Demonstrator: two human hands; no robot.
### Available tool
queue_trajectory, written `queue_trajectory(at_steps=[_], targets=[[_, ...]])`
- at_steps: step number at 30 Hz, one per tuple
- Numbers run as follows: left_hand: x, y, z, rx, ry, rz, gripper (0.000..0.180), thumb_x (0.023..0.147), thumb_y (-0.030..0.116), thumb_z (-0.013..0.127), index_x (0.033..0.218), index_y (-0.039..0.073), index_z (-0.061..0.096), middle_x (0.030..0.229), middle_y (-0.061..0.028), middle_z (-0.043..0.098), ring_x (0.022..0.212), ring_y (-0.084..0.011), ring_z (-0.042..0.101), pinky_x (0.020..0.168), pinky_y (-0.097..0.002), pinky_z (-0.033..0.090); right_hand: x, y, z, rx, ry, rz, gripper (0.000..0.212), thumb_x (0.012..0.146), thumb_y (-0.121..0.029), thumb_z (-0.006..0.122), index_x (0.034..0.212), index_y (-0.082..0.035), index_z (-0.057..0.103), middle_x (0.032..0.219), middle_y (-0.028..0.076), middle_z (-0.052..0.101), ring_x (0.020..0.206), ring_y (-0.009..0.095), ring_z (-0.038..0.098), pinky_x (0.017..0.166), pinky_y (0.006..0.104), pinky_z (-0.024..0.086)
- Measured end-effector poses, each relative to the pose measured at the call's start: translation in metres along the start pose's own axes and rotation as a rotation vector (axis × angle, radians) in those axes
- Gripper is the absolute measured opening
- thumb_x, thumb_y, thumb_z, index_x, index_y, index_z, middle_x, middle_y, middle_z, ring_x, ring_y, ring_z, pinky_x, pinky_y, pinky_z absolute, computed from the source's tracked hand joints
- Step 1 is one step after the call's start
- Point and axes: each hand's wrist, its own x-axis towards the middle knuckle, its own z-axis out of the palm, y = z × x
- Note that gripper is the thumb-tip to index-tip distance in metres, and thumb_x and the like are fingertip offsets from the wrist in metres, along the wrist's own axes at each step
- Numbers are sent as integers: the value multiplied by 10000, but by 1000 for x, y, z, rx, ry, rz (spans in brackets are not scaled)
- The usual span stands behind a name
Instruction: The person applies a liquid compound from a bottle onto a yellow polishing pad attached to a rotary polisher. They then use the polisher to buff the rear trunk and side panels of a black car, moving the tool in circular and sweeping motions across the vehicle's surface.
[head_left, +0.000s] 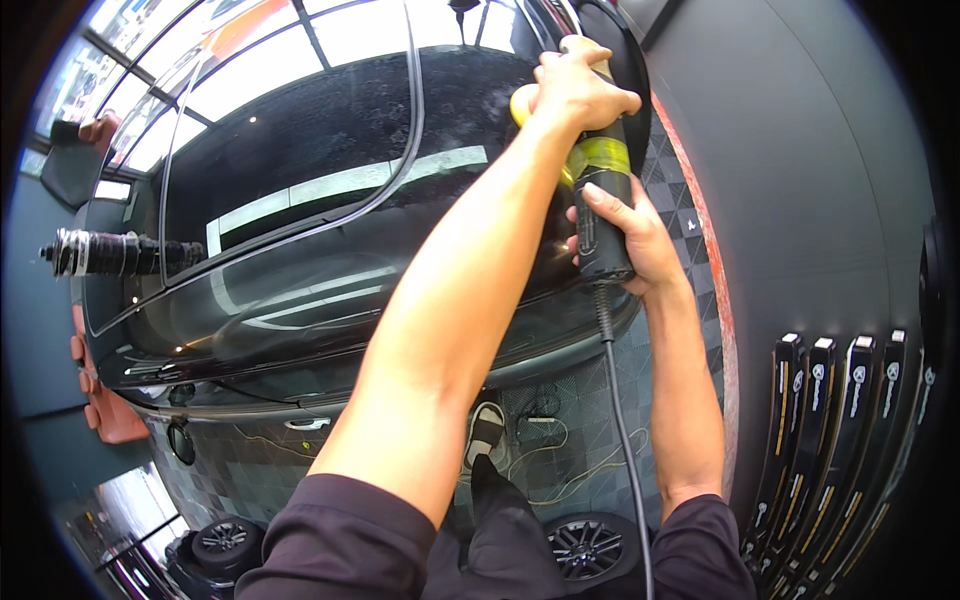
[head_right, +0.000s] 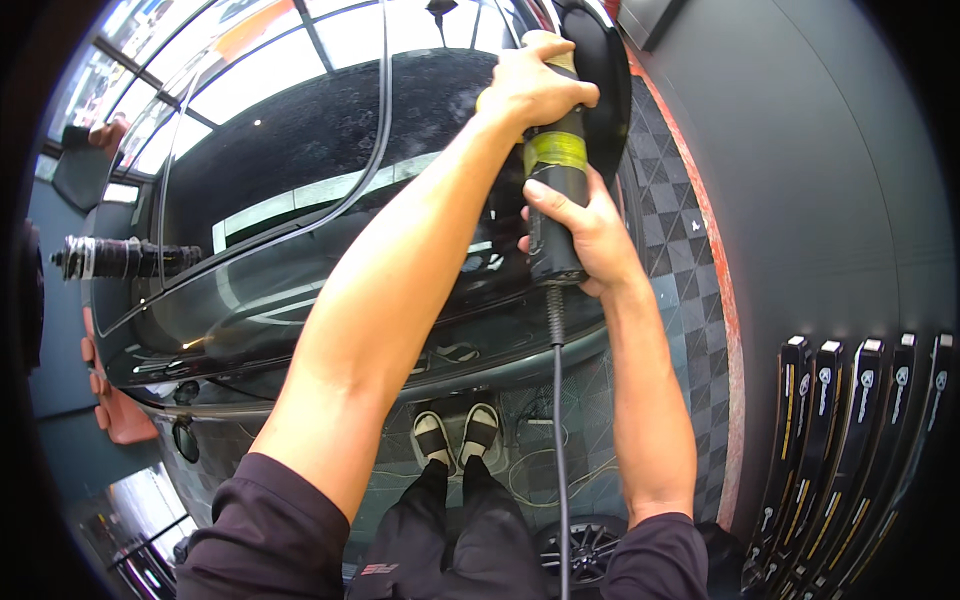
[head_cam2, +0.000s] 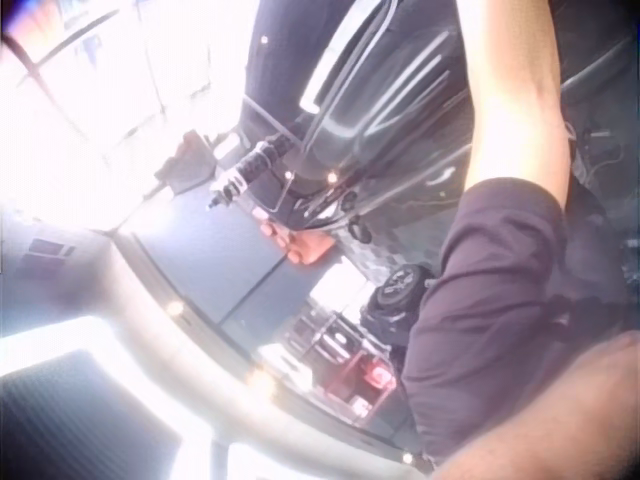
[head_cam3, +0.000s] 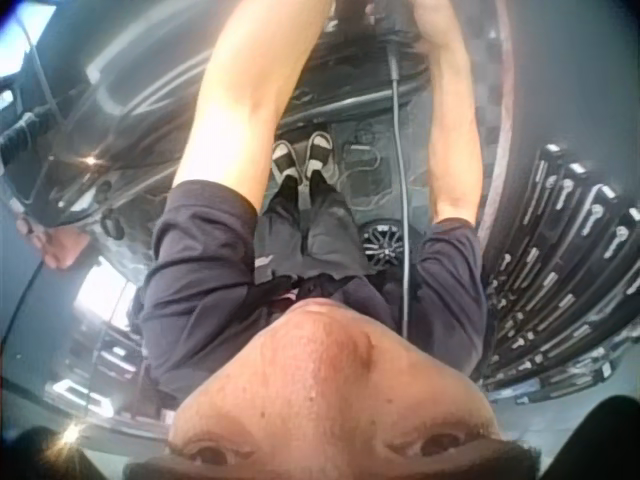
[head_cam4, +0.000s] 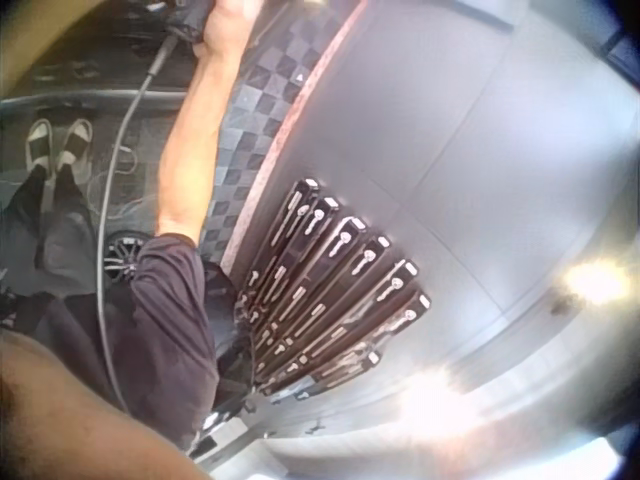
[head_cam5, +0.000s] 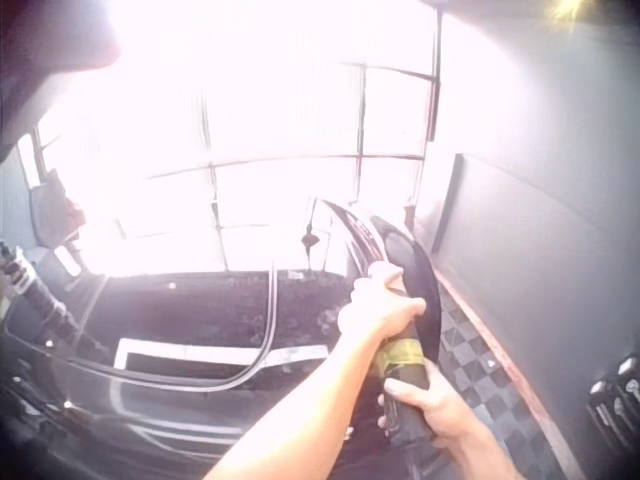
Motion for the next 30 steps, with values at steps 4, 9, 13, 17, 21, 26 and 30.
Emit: queue_trajectory(at_steps=[4,9,13,17,21,26,30], targets=[[12,-7,-9,-59,65,-17,847,596,403,863,1402,245,656,1417,-184,553,1325,-333,553,1097,-440,484,20,-12,6,-65,-12,78,510,896,-252,773,1268,-56,485,911,133,646,614,219,701,518,332,624],[10,-34,-27,-111,132,-16,819,577,370,867,1366,243,689,1399,-228,515,1326,-366,520,1089,-440,485,15,-11,38,-92,-13,89,579,805,-147,811,1259,-21,475,880,96,613,589,190,660,542,323,597],[-2,-51,-48,-218,157,-9,819,561,369,862,1355,253,698,1373,-242,520,1285,-391,548,1110,-423,480,10,-7,55,-173,-28,69,627,800,-154,814,1300,-28,456,902,113,623,617,203,677,557,333,608],[-13,-71,-72,-157,277,67,801,584,300,879,1331,68,706,1091,-166,753,940,-218,732,900,-329,579,12,0,73,-218,-87,34,709,762,-155,849,1332,-8,453,940,72,605,684,179,668,598,316,601],[-29,-94,-94,-436,210,39,748,664,138,849,1384,58,663,1051,-153,711,819,-226,719,765,-339,608,15,22,89,-421,-51,-91,891,749,-163,848,1486,23,383,992,78,624,731,158,662,632,312,573],[-51,-85,-84,-450,267,72,756,597,211,878,1292,-22,694,1036,-168,736,837,-216,720,829,-339,588,-1,26,73,-520,-58,-102,1028,737,-172,851,1579,1,288,1008,85,644,756,146,653,669,307,563],[-34,-60,-44,-337,233,126,783,587,239,887,1312,12,695,1063,-165,719,893,-223,706,863,-340,577,-9,16,38,-312,-34,-26,936,749,-168,875,1508,-7,352,982,87,626,693,172,668,582,313,584]])
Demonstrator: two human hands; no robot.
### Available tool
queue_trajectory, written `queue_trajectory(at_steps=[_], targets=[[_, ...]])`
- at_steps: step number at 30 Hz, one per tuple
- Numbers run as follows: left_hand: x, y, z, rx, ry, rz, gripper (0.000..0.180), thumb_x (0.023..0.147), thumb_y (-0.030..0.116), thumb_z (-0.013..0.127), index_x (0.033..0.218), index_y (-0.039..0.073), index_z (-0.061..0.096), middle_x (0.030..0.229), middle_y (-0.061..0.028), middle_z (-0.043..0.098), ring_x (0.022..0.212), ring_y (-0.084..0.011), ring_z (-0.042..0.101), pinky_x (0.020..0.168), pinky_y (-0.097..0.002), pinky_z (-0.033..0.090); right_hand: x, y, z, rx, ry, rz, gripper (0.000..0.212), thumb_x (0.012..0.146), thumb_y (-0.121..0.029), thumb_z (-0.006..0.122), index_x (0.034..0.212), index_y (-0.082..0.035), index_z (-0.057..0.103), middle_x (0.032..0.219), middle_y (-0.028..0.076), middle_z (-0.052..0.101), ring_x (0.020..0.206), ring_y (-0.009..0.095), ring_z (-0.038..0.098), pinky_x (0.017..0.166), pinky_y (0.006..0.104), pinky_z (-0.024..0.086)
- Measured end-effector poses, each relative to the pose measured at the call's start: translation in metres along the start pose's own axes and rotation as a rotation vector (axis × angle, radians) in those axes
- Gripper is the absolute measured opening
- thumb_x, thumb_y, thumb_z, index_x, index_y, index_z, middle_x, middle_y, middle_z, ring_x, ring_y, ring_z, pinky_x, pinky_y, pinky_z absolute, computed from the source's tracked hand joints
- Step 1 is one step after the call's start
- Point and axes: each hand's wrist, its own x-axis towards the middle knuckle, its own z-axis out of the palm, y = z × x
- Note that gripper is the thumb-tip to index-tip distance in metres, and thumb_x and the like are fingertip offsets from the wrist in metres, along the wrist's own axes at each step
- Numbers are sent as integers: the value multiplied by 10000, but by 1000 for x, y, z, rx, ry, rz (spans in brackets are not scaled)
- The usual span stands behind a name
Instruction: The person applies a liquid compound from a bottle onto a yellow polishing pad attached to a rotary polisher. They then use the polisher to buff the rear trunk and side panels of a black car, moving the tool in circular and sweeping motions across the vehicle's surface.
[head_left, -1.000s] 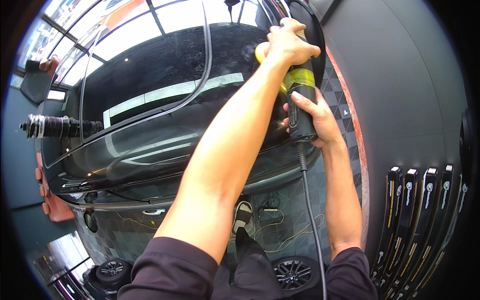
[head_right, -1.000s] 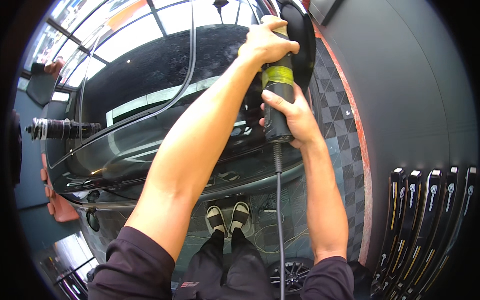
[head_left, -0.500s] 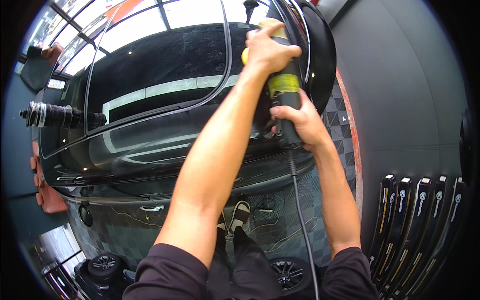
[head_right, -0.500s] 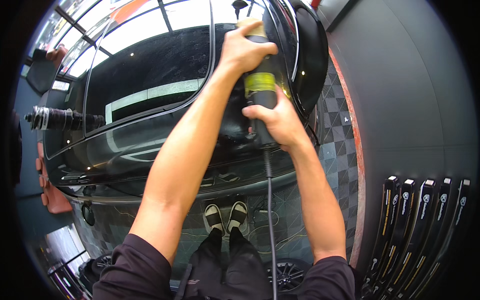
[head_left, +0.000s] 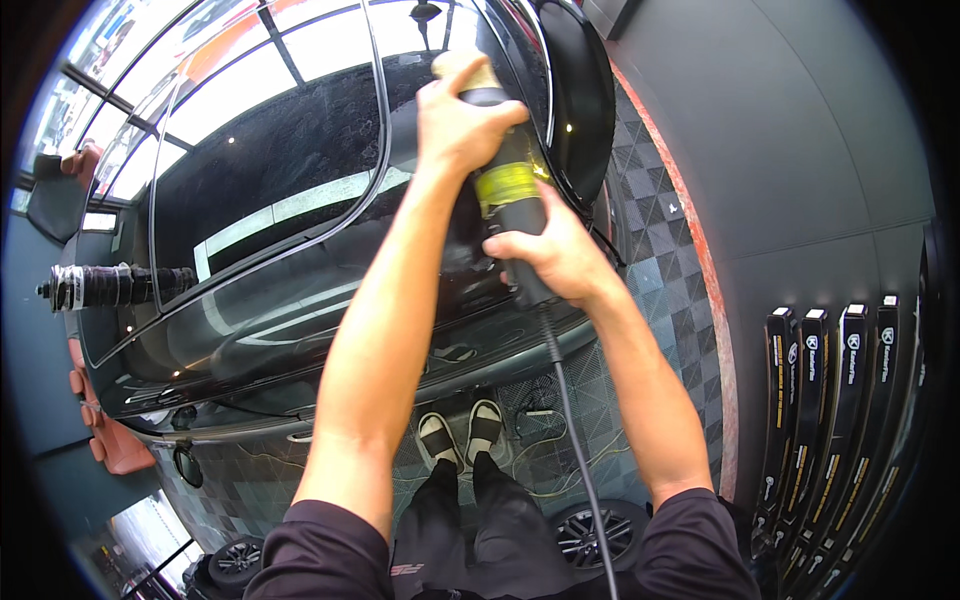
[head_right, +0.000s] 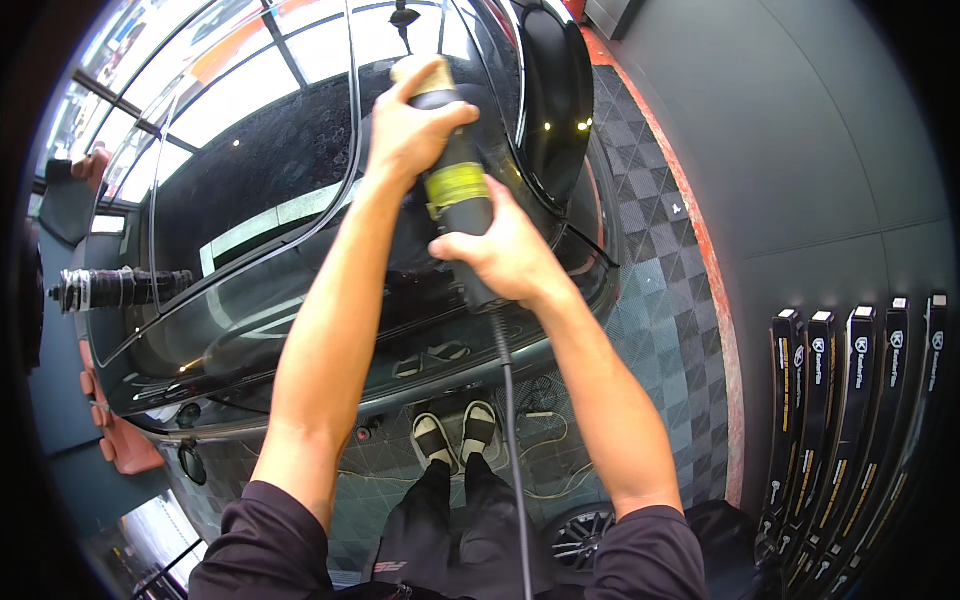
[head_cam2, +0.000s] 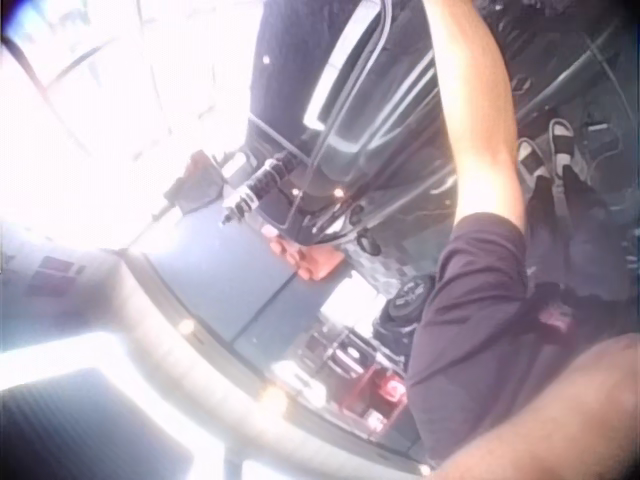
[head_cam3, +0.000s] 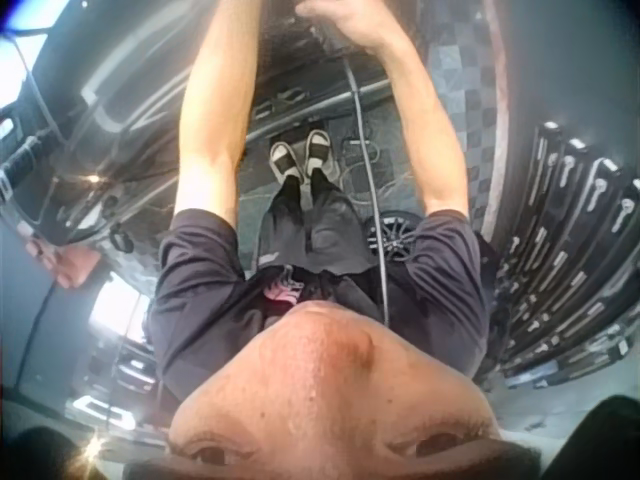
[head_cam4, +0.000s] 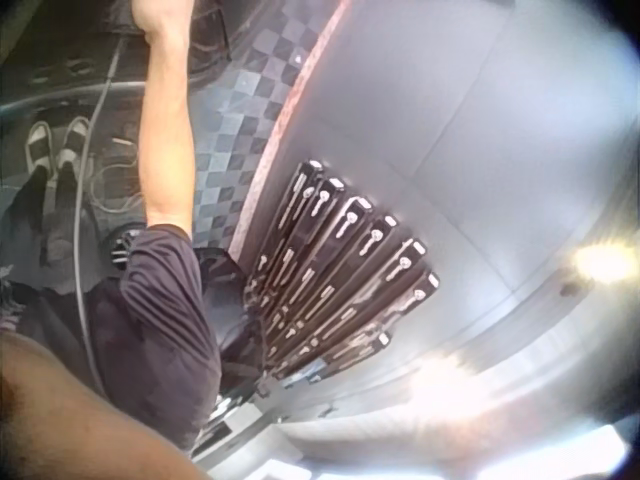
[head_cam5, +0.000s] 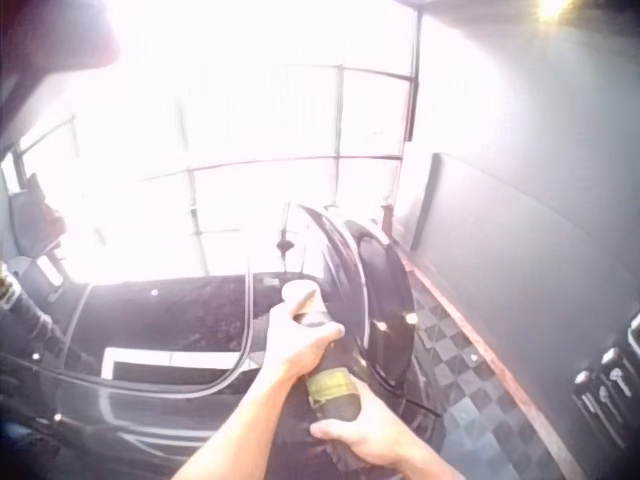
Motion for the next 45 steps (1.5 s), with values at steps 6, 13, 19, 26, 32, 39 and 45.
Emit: queue_trajectory(at_steps=[6,13,19,26,32,39,45], targets=[[-13,8,45,236,41,-35,803,555,316,869,1320,156,684,1262,-262,608,1163,-373,653,1035,-409,526,-22,-7,-18,192,23,116,748,749,-142,835,1378,-8,453,969,75,594,652,168,641,565,321,590],[-43,17,16,63,-55,-135,841,565,327,845,1378,205,664,1454,-285,445,1403,-429,446,1182,-462,392,-46,-6,4,154,53,111,834,757,-122,833,1457,4,399,947,81,607,668,172,647,622,332,602],[-57,7,-41,110,67,-90,836,567,322,827,1374,171,672,1415,-309,460,1312,-455,537,1121,-456,469,-48,-7,40,61,-75,129,999,738,-163,875,1552,4,321,1036,91,626,807,180,669,722,339,592],[-107,-1,-93,51,156,-18,774,630,181,858,1373,90,660,1198,-181,586,1056,-275,659,928,-381,564,-78,11,74,-246,-83,74,1143,697,-331,845,1615,3,252,1355,242,632,1253,311,629,1094,381,470],[-123,7,-69,108,197,51,807,615,214,869,1387,128,650,1286,-202,517,1147,-331,624,1006,-422,531,-89,24,49,-202,-98,90,1142,697,-287,880,1613,-12,257,1320,189,646,1206,276,641,1076,375,477],[-100,22,13,40,17,-4,805,578,247,817,1360,165,645,1392,-339,426,1319,-501,468,1135,-511,420,-92,16,8,113,51,145,751,756,-106,840,1373,6,428,960,104,621,708,190,672,637,326,585],[-112,27,28,9,-54,-1,797,586,229,816,1363,180,649,1409,-328,414,1357,-517,427,1148,-546,392,-108,24,11,158,125,183,634,780,-133,807,1295,6,463,964,98,601,681,202,672,629,336,590]])
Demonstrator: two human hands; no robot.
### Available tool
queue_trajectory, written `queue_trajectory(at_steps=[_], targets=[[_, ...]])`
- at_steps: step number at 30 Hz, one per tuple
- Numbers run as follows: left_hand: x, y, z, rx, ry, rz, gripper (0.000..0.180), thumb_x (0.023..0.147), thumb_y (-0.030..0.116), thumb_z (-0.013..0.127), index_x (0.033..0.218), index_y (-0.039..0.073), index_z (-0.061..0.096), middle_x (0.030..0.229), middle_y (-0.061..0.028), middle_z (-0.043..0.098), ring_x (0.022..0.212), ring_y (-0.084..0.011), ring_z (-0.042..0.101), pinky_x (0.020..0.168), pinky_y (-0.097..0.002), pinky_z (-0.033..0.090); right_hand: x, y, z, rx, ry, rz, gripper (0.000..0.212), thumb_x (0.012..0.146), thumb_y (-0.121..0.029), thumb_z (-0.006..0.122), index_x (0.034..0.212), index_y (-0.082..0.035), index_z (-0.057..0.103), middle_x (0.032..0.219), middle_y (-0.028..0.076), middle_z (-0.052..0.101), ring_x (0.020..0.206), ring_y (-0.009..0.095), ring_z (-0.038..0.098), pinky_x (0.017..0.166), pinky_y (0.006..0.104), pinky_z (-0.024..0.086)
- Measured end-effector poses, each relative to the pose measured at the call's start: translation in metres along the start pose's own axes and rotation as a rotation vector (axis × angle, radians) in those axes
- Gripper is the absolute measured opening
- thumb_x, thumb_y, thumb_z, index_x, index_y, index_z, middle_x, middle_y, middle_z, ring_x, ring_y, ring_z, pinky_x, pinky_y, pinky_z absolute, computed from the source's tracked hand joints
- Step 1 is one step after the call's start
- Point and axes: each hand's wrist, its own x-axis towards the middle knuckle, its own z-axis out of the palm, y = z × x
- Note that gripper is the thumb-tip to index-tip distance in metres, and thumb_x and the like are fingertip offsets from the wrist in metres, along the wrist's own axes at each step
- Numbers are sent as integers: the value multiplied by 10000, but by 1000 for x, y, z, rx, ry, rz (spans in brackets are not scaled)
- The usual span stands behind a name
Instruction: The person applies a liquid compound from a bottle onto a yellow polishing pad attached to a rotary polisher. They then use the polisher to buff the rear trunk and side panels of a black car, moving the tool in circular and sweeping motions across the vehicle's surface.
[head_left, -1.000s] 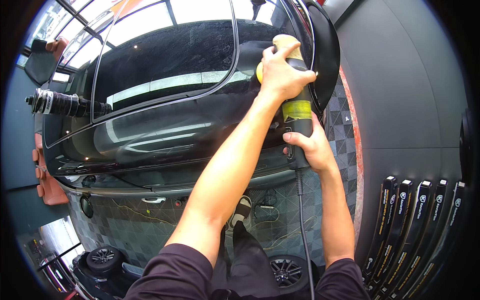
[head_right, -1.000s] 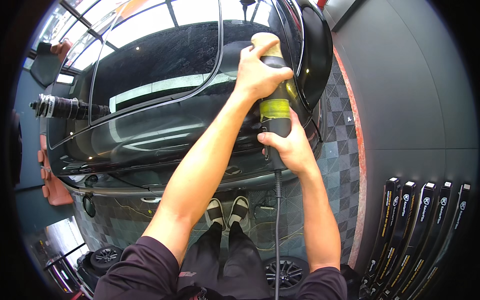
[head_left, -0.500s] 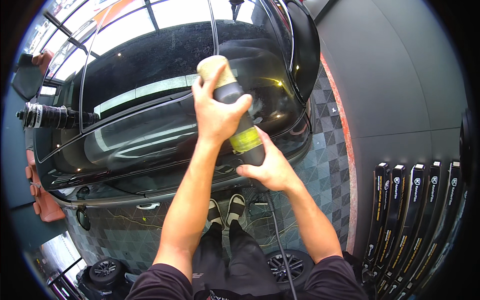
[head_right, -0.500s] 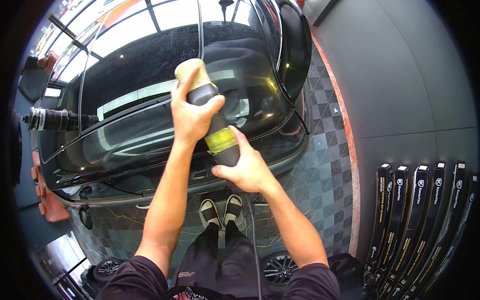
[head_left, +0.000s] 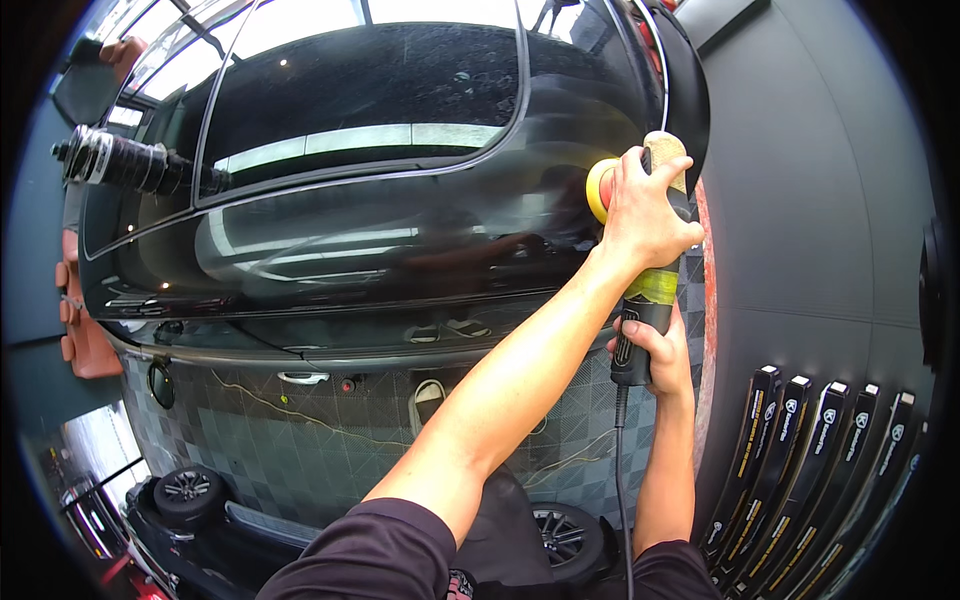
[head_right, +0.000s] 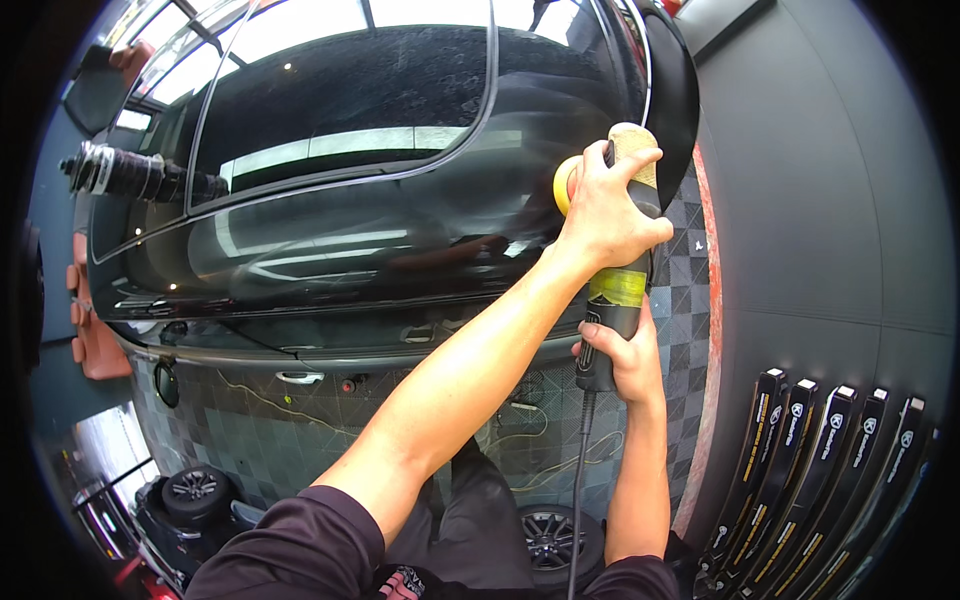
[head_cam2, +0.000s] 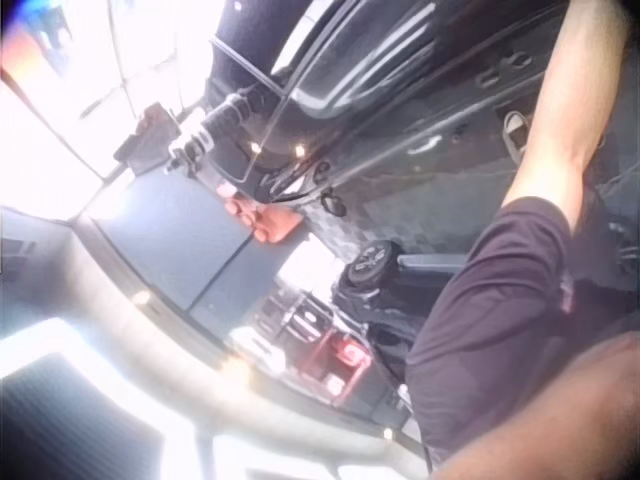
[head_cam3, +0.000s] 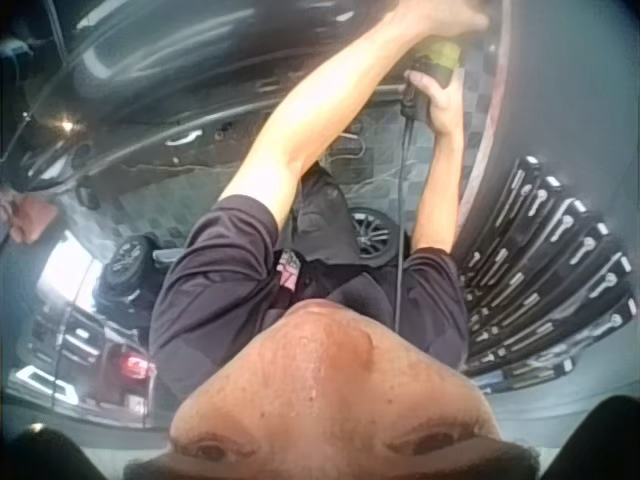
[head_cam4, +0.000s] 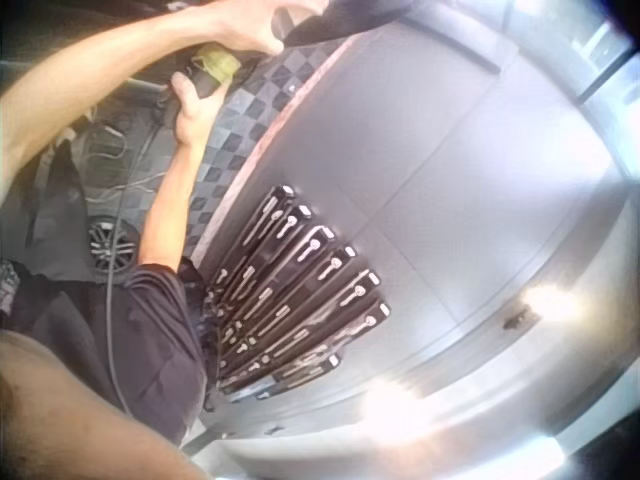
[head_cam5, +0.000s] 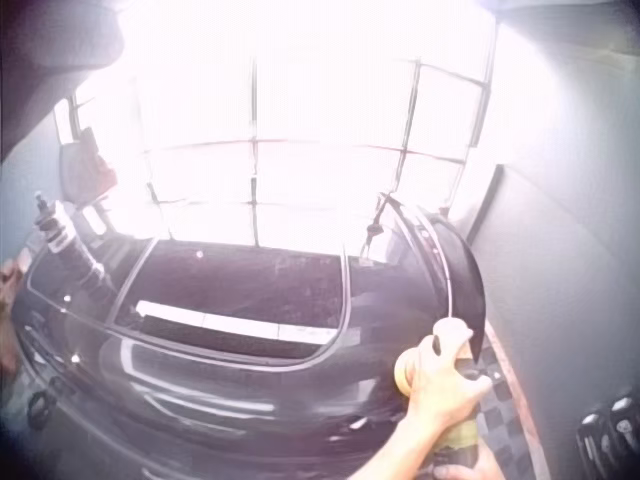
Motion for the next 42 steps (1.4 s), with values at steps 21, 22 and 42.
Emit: queue_trajectory(at_steps=[21,22,42], targets=[[-76,-52,-265,-37,257,-70,795,632,166,863,1394,138,638,1318,-180,511,1127,-292,643,984,-390,550,-35,6,201,-384,-333,90,1133,749,-298,897,1630,-77,219,1329,196,652,1224,298,648,1074,402,483],[-80,-55,-281,-19,276,-94,803,643,155,859,1409,114,622,1278,-156,544,1102,-276,647,965,-383,555,-34,7,211,-372,-371,73,1115,754,-269,880,1637,-115,217,1326,199,653,1207,320,657,1068,406,486],[-52,-25,-177,173,98,81,902,658,294,836,1506,195,545,1379,-291,534,1342,-443,497,1148,-510,415,-36,40,111,45,-198,30,946,924,-311,788,1646,-77,223,1313,150,605,1091,225,660,867,367,594]])
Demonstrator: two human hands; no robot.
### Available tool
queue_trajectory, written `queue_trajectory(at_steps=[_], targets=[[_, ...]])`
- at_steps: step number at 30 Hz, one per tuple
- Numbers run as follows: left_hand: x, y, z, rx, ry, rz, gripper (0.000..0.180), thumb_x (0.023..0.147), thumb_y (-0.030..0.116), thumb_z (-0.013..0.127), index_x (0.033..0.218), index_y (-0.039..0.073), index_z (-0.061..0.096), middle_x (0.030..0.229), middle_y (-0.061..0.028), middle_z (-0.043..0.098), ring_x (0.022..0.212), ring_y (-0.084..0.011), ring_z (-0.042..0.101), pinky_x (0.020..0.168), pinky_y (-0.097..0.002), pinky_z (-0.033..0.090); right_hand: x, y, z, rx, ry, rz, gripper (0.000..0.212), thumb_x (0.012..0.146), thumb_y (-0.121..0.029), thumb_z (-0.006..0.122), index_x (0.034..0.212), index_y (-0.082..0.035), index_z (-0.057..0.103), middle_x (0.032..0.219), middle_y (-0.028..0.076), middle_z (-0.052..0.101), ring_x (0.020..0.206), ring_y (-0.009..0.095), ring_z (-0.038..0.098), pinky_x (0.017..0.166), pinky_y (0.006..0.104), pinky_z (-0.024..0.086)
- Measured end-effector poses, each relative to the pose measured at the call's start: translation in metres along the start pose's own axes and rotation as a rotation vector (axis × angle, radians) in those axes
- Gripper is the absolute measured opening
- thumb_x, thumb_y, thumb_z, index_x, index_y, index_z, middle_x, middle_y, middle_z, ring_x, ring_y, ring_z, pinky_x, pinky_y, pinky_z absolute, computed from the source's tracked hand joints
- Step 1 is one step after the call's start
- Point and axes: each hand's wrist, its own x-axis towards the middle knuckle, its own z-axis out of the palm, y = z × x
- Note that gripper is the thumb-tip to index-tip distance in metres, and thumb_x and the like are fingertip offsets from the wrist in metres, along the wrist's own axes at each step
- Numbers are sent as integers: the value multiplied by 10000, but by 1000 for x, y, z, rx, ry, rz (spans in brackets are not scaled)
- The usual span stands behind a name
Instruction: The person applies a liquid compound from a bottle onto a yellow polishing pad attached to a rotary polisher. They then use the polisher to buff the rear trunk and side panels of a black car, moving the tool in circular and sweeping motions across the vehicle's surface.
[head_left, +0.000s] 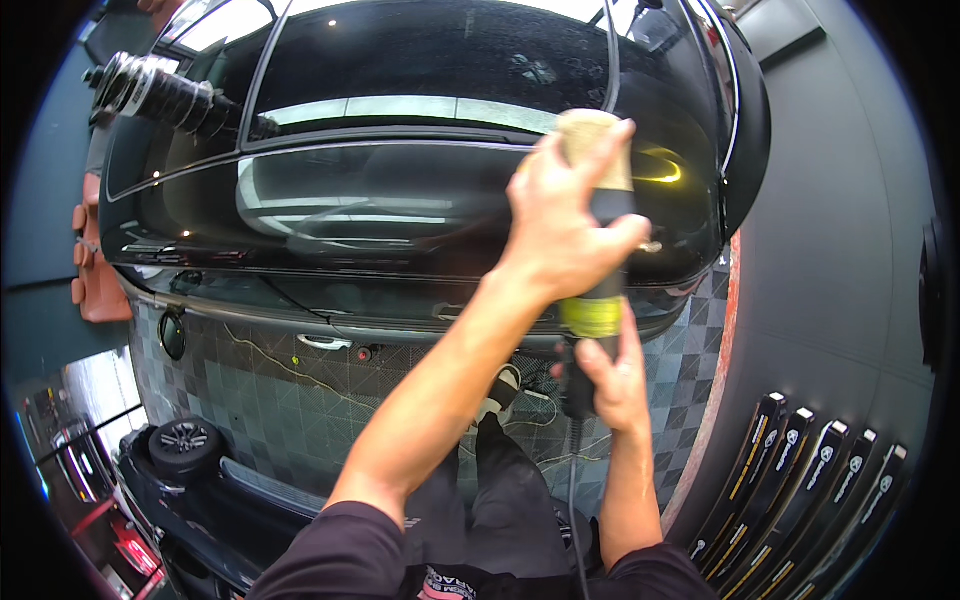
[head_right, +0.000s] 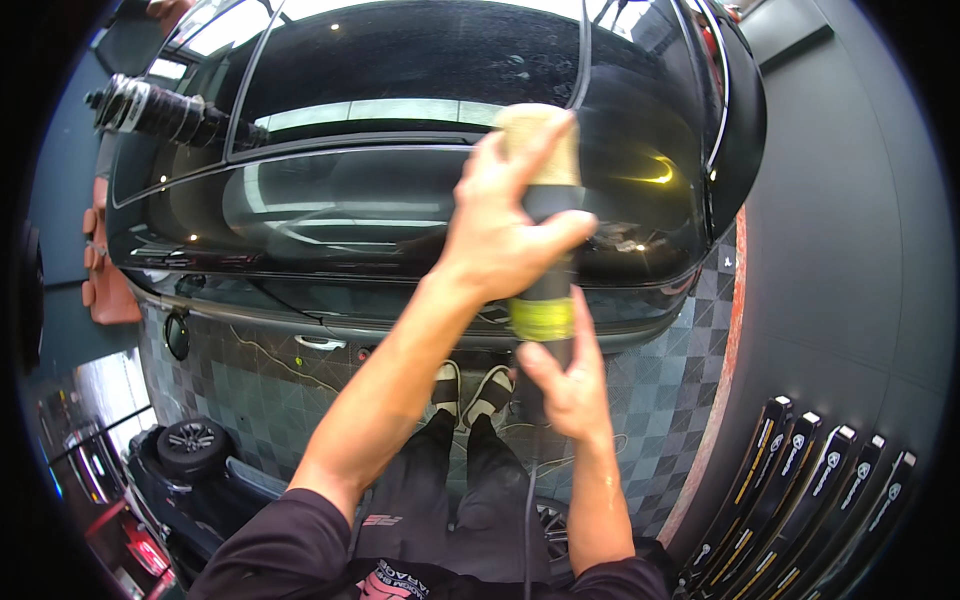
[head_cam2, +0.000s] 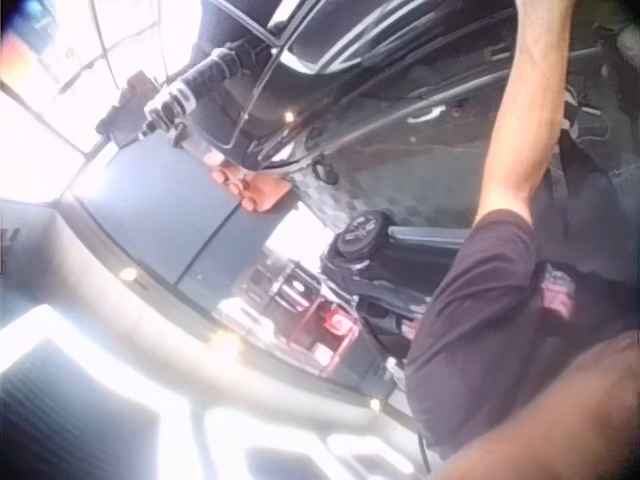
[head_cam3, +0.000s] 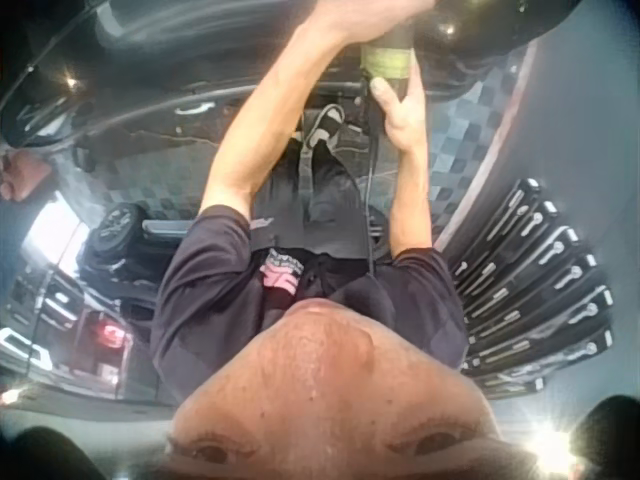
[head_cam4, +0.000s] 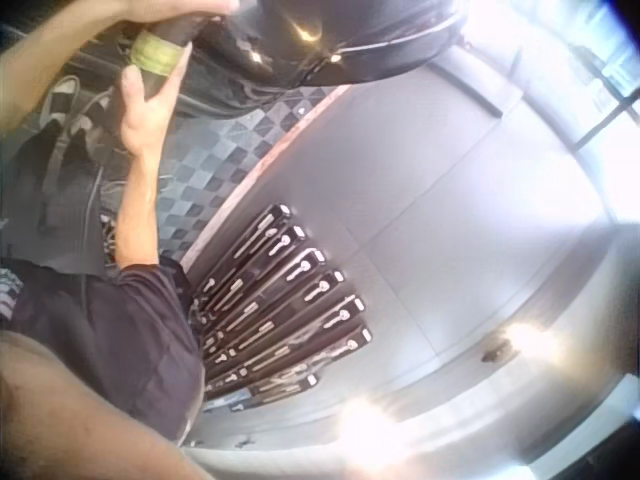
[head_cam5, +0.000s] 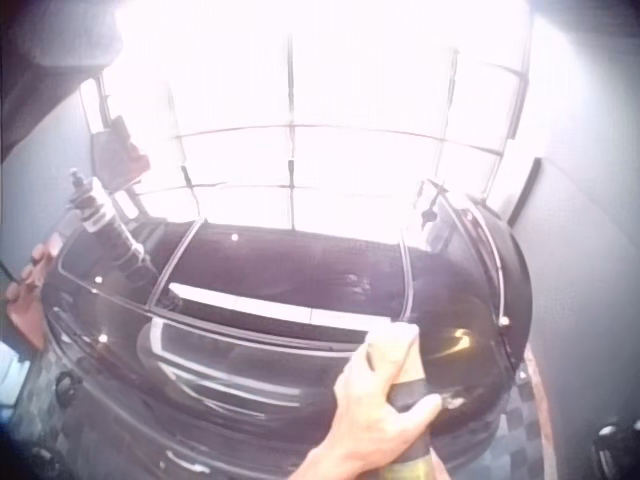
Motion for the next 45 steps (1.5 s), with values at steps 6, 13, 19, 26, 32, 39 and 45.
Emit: queue_trajectory(at_steps=[6,13,19,26,32,39,45], targets=[[50,11,62,-163,-101,-143,764,721,186,747,1462,186,560,1334,-267,527,1198,-439,592,1041,-472,507,-4,-11,-18,57,114,-17,733,938,-390,743,1477,-54,376,964,152,666,701,223,703,638,329,616],[58,11,35,-189,-82,-274,459,794,255,800,1230,148,705,1172,-200,620,1094,-371,664,983,-453,543,3,-12,2,68,92,-14,722,938,-354,733,1484,-55,368,960,144,667,709,215,700,656,352,615],[55,0,-2,-222,-44,-311,375,863,241,773,1212,115,712,1140,-178,635,1051,-323,682,944,-419,557,7,-11,33,60,56,-21,784,931,-346,758,1534,-65,342,966,127,658,730,193,680,677,335,607],[42,-42,-60,-182,113,-162,369,847,215,793,1179,73,714,1077,-154,678,982,-258,696,890,-370,565,12,-3,89,59,-46,-12,859,943,-267,757,1613,-68,257,1093,103,620,871,167,645,713,331,596],[34,-72,-130,-214,136,-171,394,881,207,809,1214,41,680,1036,-88,718,917,-162,695,821,-314,582,22,4,140,-39,-97,-15,938,925,-261,781,1636,-19,219,1341,119,588,1177,193,599,1025,349,492],[26,-95,-205,-392,159,-254,407,903,167,811,1260,40,662,1065,-82,702,908,-149,695,808,-292,588,41,3,194,-199,-234,-103,949,910,-302,798,1632,-45,237,1380,176,614,1233,234,616,1065,374,474],[18,-99,-239,-330,263,-269,415,895,165,804,1263,39,661,1049,-82,696,877,-152,692,785,-283,586,47,-5,213,-287,-334,-1,1016,904,-402,783,1655,-83,177,1301,206,683,1200,289,676,1043,398,498]])
